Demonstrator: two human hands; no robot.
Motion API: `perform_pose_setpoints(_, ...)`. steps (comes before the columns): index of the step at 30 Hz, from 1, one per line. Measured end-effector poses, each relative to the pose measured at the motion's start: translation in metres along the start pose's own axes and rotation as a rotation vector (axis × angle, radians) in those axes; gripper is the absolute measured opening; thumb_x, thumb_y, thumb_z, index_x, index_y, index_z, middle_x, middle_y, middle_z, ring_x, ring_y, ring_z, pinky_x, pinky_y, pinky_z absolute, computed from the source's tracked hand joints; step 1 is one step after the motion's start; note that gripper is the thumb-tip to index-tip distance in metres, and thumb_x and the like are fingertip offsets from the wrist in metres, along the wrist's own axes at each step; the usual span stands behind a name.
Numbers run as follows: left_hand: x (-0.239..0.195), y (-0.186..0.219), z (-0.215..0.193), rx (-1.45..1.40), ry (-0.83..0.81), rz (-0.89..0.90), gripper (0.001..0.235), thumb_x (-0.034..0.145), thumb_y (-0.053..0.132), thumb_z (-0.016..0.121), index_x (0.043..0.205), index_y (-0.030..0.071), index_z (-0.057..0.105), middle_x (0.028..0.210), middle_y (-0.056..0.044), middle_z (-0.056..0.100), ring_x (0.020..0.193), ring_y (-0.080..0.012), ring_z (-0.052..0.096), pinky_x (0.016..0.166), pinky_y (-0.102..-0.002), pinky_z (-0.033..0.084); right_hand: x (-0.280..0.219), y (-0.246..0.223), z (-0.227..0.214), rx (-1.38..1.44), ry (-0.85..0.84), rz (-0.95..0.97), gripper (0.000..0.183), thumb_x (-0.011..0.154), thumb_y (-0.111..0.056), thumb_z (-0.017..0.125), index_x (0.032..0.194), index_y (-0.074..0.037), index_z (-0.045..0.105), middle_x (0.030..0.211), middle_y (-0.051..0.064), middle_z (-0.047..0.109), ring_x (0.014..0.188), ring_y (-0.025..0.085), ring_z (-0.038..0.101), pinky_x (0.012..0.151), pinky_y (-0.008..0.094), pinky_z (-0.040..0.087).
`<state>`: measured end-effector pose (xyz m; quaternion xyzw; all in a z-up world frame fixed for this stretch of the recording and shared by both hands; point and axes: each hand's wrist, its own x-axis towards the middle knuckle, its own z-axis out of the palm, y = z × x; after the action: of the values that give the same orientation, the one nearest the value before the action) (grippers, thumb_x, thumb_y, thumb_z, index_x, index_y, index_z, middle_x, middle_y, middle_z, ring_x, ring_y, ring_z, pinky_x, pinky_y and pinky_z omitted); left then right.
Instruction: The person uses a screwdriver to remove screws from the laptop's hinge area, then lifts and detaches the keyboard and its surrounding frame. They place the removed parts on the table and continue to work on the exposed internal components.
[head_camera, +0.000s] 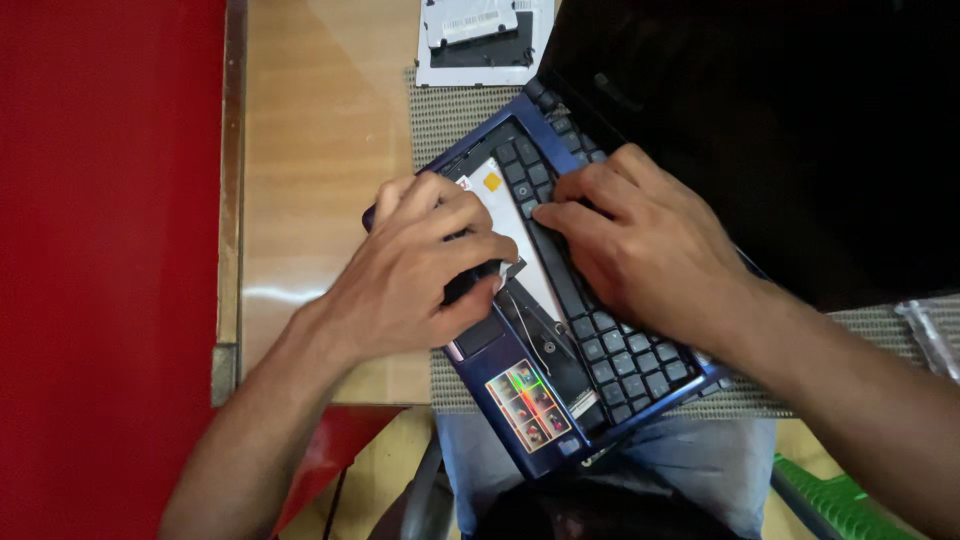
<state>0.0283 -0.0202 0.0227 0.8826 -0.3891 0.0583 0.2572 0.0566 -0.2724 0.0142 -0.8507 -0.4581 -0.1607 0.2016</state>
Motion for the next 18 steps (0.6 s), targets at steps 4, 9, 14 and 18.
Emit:
perform_pose_setpoints(4,0.003,-0.001,-0.002,-0.033,-0.004,-0.016,0.015,0.096,0.021,0.063,0.107,0.015,0.071,0.097,-0.001,0.060,0.102,-0.0281,0.051,0.088,-0.048,0.032,0.000,0.000,-0.002,-0.017,-0.026,-0.002,0.022,0.096,0.002,0.068,0.116,-0.003,0.074,0.114,0.011,0.066,0.090,0.031,0.056,0.081,0.039,0.053)
perform_pose_setpoints(9,0.006,-0.011,-0.012,-0.089,-0.035,-0.012,0.014,0.096,0.010,0.073,0.110,0.011,0.072,0.099,-0.001,0.071,0.100,-0.0263,0.058,0.087,-0.044,0.038,0.002,-0.001,-0.005,0.058,-0.036,0.024,0.021,0.101,0.000,0.064,0.119,-0.003,0.073,0.116,0.011,0.068,0.091,0.031,0.058,0.084,0.039,0.053)
perform_pose_setpoints(14,0.037,-0.015,-0.019,-0.027,-0.241,-0.136,0.003,0.096,0.014,0.069,0.093,0.014,0.070,0.094,-0.002,0.072,0.092,-0.0284,0.062,0.075,-0.047,0.049,0.005,-0.002,-0.007,0.050,-0.053,0.015,0.020,0.099,0.003,0.068,0.118,-0.001,0.073,0.113,0.014,0.068,0.092,0.033,0.060,0.081,0.041,0.054)
perform_pose_setpoints(18,0.055,-0.016,-0.020,0.021,-0.472,-0.325,0.011,0.093,0.021,0.061,0.091,0.022,0.071,0.096,0.001,0.072,0.097,-0.0283,0.064,0.074,-0.052,0.050,0.009,-0.006,-0.009,0.033,-0.064,0.027,0.017,0.100,0.002,0.069,0.116,0.001,0.075,0.110,0.014,0.069,0.093,0.032,0.061,0.081,0.040,0.054)
